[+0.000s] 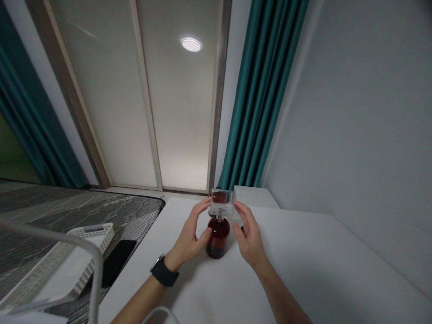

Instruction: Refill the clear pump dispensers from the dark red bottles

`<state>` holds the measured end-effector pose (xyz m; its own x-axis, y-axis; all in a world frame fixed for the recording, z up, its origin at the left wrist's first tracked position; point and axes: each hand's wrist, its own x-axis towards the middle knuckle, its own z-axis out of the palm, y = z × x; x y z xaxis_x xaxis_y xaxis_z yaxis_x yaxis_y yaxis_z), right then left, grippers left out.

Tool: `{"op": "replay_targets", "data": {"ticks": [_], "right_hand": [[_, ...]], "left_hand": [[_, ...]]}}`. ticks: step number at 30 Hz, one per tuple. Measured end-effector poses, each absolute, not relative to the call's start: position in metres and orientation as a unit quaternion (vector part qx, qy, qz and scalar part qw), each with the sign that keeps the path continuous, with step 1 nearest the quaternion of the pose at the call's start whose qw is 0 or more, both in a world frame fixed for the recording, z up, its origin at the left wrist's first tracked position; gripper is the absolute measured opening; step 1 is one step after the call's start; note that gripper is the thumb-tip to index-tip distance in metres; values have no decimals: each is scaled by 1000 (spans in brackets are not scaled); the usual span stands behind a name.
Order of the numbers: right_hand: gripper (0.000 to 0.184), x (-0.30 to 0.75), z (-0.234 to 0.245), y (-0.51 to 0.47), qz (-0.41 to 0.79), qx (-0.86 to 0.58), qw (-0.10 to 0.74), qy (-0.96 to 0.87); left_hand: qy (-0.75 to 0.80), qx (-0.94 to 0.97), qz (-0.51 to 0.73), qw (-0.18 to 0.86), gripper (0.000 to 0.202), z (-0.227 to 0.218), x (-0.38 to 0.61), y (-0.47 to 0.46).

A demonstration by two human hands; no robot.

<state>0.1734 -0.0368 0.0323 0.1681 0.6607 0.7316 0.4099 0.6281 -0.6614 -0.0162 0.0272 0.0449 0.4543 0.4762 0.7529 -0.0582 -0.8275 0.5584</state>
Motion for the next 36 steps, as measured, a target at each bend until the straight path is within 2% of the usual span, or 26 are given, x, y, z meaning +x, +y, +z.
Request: {"op": "replay_targets", "data": {"ticks": [36], "right_hand": [[41, 173, 38, -40, 89, -412, 641, -642]], "left_hand": [[116, 808, 509, 274, 51, 49, -17, 24]]}}
